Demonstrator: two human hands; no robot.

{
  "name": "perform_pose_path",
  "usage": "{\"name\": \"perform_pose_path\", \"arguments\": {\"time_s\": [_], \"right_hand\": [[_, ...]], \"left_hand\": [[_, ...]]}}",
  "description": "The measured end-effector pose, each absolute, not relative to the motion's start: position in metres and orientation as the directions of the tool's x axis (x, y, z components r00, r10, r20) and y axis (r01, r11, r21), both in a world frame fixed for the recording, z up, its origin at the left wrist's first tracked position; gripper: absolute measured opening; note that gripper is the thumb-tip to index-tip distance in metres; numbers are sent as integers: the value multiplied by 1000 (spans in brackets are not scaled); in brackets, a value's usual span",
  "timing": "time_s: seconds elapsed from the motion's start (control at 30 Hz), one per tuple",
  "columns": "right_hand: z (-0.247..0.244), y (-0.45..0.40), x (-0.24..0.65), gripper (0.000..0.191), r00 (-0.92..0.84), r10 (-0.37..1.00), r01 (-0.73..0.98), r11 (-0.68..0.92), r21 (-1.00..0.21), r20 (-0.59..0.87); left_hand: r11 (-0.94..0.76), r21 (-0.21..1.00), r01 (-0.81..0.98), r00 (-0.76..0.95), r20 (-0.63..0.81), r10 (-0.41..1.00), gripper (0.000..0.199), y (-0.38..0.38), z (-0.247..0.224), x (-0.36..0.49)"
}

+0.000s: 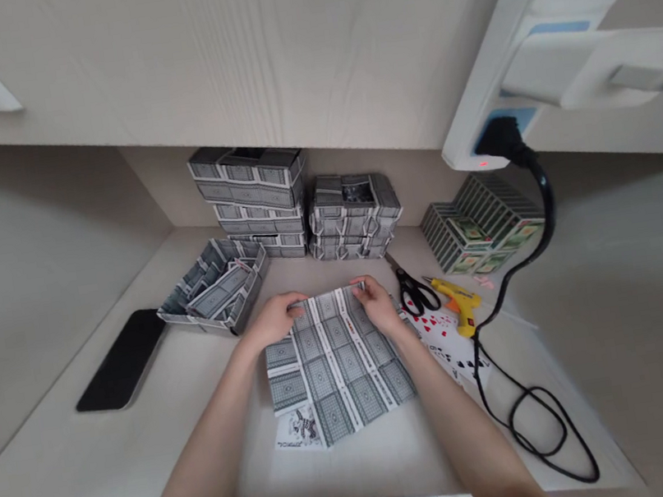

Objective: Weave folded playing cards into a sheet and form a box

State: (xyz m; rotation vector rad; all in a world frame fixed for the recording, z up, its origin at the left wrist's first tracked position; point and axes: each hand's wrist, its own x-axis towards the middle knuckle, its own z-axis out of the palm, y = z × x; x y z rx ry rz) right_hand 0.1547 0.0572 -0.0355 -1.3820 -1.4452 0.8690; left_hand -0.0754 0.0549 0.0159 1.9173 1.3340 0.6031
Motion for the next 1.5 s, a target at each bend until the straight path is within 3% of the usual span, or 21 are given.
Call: {"name": "perform_pose_path", "arguments": {"time_s": [0.3,0.43,0.53,0.67,0.9,1.07,1.2,1.27,1.4,1.5], "right_hand": [[-40,55,152,27,87,984,383,111,-917,156],[-44,57,154,28,76,987,311,109,-944,139],[-46,57,155,23,150,978,288,94,-953,142],[-46,56,155,21,226,956,324,108,-940,187],[-42,53,155,23,205,954,474,97,-875,217],[-40,52,153,27,198,942,448,160,-880,272],[-24,47,157,39,228,898,455,243,-857,376],[-15,40,163,41,272,879,435,251,-864,392],[-7,17,174,31,174,943,325,217,-921,283],[-14,-3,173,33,184,960,316,145,-938,211]], "left_hand": [[-105,826,554,301,-82,950,22,56,8,-65],[-41,910,413,323,-104,941,29,57,10,-70],[96,942,323,337,-209,918,46,56,16,-79],[225,910,347,341,-346,874,33,57,13,-87],[78,890,449,218,-194,956,30,62,-11,-79],[-85,761,643,162,-27,986,23,62,-4,-77],[-182,687,704,37,221,975,53,54,24,-71],[-220,720,658,-4,296,955,49,42,37,-63],[-226,838,496,28,244,969,43,0,42,-37],[-206,763,613,33,235,971,46,-25,21,-18]]}}
